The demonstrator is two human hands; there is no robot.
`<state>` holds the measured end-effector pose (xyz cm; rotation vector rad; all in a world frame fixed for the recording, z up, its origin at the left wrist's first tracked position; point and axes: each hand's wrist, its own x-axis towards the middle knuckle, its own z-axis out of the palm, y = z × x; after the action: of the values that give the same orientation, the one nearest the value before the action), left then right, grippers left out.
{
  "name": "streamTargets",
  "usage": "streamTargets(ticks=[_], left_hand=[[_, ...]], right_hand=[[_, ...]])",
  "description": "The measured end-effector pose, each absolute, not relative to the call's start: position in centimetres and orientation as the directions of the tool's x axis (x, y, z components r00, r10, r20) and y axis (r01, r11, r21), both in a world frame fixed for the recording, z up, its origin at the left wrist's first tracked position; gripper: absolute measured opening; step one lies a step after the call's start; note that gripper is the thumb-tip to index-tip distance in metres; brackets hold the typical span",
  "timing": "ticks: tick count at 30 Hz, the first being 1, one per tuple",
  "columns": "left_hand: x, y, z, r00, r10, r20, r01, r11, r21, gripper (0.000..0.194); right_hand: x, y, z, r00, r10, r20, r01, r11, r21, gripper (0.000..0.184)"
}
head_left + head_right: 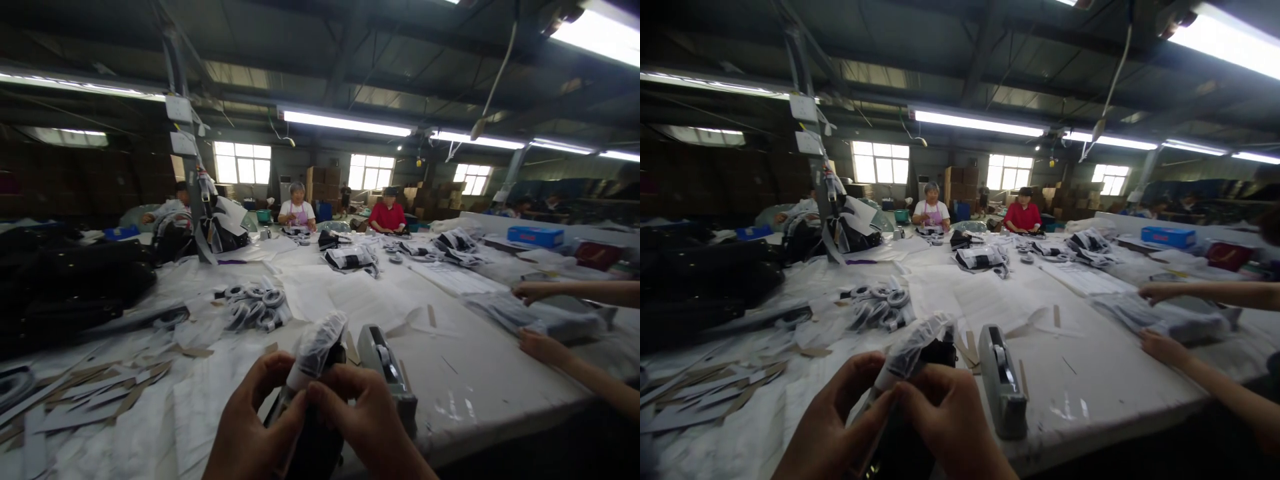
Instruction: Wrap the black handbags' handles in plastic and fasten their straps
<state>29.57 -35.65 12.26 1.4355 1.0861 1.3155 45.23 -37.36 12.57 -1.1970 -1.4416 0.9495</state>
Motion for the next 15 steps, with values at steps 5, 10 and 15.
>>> streamTargets(ticks=[5, 10, 15], left_hand=[[29.2, -35.4, 12.1, 0.135, 0.972, 0.194, -0.034, -0.191, 0.981, 0.032], [29.1, -35.0, 11.6, 0.187, 0.968, 0.167, -0.078, -0.155, 0.985, 0.034], [28.8, -34.7, 11.1, 0.234, 0.958, 0.166, -0.100, -0.146, 0.984, 0.036]], right_hand=[[45.6, -36.7, 12.4, -0.044, 0.997, 0.056, 0.165, 0.063, -0.984, 0.027], [45.9, -36.8, 12.7, -0.045, 0.999, 0.018, 0.120, 0.023, -0.993, 0.013], [46.4, -36.9, 12.9, -0.123, 0.990, 0.075, 0.064, 0.084, -0.994, 0.010]])
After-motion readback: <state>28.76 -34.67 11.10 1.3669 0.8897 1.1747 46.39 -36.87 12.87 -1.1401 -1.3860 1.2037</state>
